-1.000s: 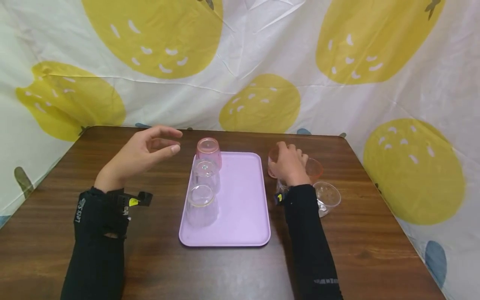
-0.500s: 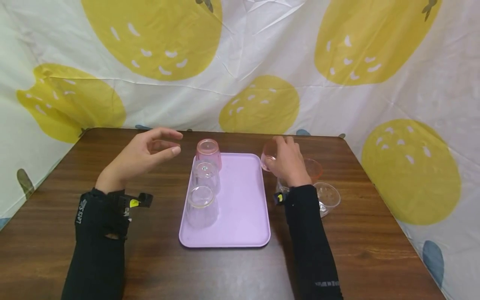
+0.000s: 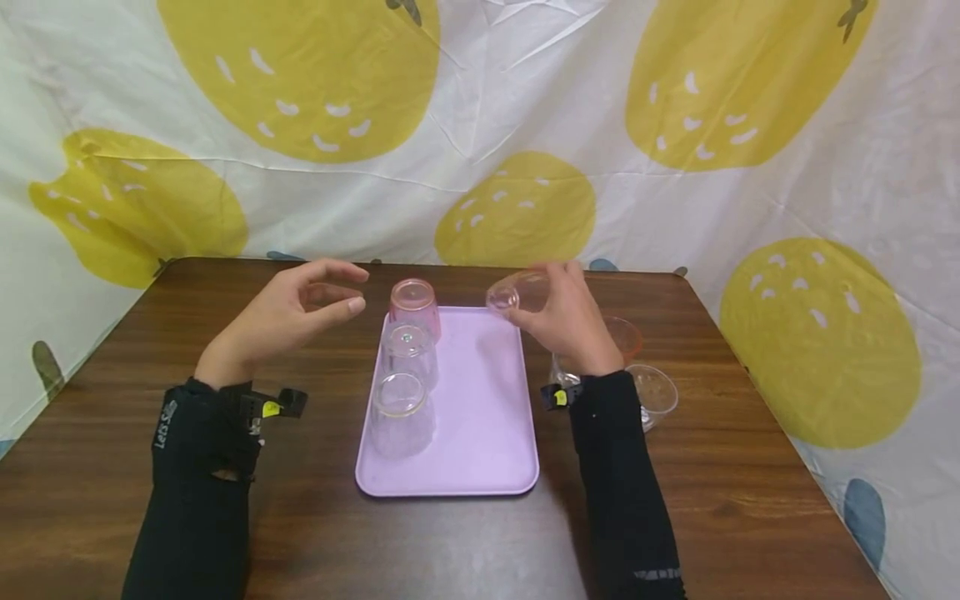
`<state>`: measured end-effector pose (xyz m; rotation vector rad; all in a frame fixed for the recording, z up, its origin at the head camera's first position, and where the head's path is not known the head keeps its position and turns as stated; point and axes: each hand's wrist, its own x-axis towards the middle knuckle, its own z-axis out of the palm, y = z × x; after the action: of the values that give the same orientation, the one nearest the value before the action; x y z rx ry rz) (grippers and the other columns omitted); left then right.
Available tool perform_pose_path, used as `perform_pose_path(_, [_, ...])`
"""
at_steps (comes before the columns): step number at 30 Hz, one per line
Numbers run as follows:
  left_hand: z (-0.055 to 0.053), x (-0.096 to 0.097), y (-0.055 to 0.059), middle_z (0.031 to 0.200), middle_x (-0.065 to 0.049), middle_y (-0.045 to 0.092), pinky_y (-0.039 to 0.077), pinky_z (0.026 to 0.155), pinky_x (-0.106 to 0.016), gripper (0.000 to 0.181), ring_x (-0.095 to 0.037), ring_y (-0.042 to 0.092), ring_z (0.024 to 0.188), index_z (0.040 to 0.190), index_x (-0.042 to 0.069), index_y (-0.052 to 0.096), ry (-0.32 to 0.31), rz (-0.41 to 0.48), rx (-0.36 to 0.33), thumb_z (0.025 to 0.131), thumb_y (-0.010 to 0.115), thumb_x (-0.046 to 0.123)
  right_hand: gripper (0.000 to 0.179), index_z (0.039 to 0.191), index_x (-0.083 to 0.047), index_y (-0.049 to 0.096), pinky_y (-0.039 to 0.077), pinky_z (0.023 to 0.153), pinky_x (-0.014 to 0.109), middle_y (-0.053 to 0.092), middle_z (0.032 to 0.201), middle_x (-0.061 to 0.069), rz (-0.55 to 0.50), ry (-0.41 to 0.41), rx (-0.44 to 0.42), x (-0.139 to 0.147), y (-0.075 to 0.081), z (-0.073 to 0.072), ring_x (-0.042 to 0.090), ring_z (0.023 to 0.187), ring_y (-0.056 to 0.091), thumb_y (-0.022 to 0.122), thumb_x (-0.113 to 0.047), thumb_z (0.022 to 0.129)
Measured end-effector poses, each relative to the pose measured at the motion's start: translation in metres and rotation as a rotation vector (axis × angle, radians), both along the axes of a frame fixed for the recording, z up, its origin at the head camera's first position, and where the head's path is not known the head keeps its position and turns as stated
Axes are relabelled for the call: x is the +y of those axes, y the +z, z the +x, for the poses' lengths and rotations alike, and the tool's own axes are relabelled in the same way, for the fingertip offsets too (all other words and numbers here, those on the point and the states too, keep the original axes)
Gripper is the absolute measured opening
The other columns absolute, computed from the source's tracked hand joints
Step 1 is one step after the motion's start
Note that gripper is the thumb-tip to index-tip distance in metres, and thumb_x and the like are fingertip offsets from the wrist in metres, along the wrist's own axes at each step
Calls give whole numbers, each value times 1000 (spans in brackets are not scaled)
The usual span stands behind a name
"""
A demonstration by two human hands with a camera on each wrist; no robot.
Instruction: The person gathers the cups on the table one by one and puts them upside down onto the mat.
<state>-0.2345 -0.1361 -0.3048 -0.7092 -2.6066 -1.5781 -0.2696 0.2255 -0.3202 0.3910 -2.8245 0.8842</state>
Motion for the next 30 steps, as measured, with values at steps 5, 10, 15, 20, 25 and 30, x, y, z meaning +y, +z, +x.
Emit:
perform_pose_path(5, [-2,4,-2,140,-3,58,52,99,-52,43,-28,59,127,133,16,60,19,5,22,94,72,31,70,140,-8,44,46,89,42,45,126,16,-190,118,-29,-8,6,4,29,109,47,81,-33,86])
perform_pose_path(10, [-2,14,-3,142,-4,54,50,104,-53,51,-28,52,132,136,15,58,34,-10,77,91,77,30,67,137,-11,40,53,87,39,48,130,14,-443,232,-174,-18,9,9,30,115,54,81,-21,86])
perform_pose_path(15, [2,29,-1,144,-5,51,51,103,-51,66,-25,52,130,143,12,51,-1,-31,129,86,82,26,62,131,-13,39,59,81,34,55,126,15,-658,390,-276,-31,10,15,28,107,63,77,-6,83])
perform_pose_path(20, [4,43,-1,146,-9,49,52,102,-50,81,-30,54,128,148,13,44,-50,-17,140,81,86,25,59,129,-11,39,60,81,34,57,123,14,-782,589,-318,-41,10,18,24,107,64,73,4,83])
perform_pose_path(25, [5,48,0,141,-9,53,52,102,-51,75,-33,55,127,143,12,50,-97,55,144,79,87,17,58,129,-14,41,60,83,34,57,125,12,-821,668,-348,-45,9,20,23,109,64,76,0,84])
perform_pose_path(30, [6,50,2,134,-10,60,57,96,-42,63,-28,64,116,136,5,57,-157,164,139,79,85,5,58,130,-15,41,59,82,33,54,126,11,-821,705,-340,-47,10,21,25,109,63,75,0,85])
